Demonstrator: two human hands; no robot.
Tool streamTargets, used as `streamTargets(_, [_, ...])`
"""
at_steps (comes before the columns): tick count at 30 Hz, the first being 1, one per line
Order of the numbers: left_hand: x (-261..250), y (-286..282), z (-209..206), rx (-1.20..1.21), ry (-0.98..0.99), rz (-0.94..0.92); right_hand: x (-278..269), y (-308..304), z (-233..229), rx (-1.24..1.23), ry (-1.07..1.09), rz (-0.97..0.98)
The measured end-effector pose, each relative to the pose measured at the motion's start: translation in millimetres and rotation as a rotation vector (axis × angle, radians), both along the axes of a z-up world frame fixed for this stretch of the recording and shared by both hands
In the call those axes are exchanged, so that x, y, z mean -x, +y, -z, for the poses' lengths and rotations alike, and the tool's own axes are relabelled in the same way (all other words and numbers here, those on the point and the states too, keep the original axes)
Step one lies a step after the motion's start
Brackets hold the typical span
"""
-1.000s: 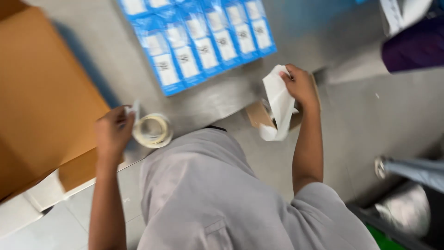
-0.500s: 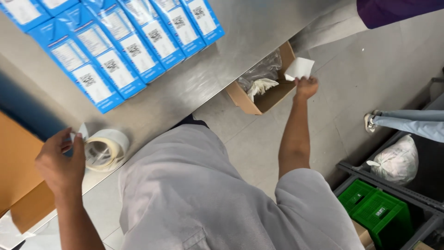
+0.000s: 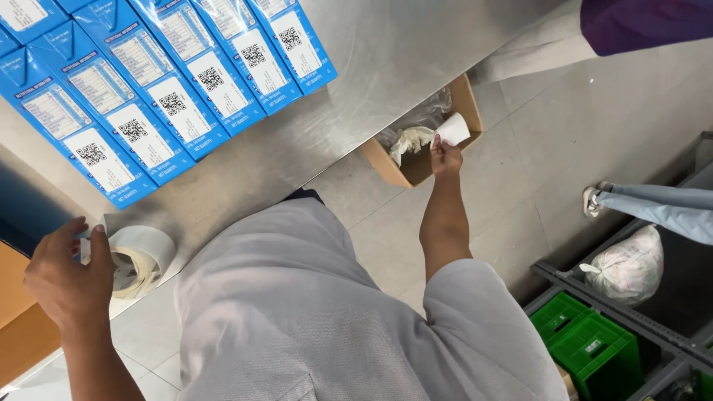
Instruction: Applying QR code labels to milk cartons and then packing them into a cardboard box.
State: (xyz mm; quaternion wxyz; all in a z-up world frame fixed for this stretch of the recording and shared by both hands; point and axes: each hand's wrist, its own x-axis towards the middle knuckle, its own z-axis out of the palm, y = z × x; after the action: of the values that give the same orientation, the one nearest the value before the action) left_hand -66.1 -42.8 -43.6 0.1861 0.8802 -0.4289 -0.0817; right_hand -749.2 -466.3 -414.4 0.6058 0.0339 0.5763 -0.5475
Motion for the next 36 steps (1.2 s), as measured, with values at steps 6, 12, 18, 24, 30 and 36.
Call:
streamTargets(6, [5.8,3.4,-1.0,-0.061,-0.069,0.013,-42.0,-8.7,-33.7,-0.049,-0.077,-0.084])
streamTargets(12, [5.7,19.7,7.2,-0.059,-0.078,0.013,-7.2,8.4,48.1,-0.481,0.332,-0.171])
streamTargets(18, [12.0,15.7,-1.3,-0.011,-0.089,-0.007,-29.3,101.7,140.9,-0.339,0.326,-0.757])
streamTargets(24, [9.9,30.9,3.5,0.131,-0.027,-0.11,-232.0,148.5,-65.6,-0.013,0.945,-2.319])
streamTargets(30, [7.4,47.3,-13.7,0.286,-0.057,-0.289,-362.7,154.2,-304.0,1.021,1.134,-2.791])
streamTargets(36, [23.7,77.9,-43.6,0.402,-0.043,-0.435,-504.8,218.2,-439.0,1.717,1.105,-2.27])
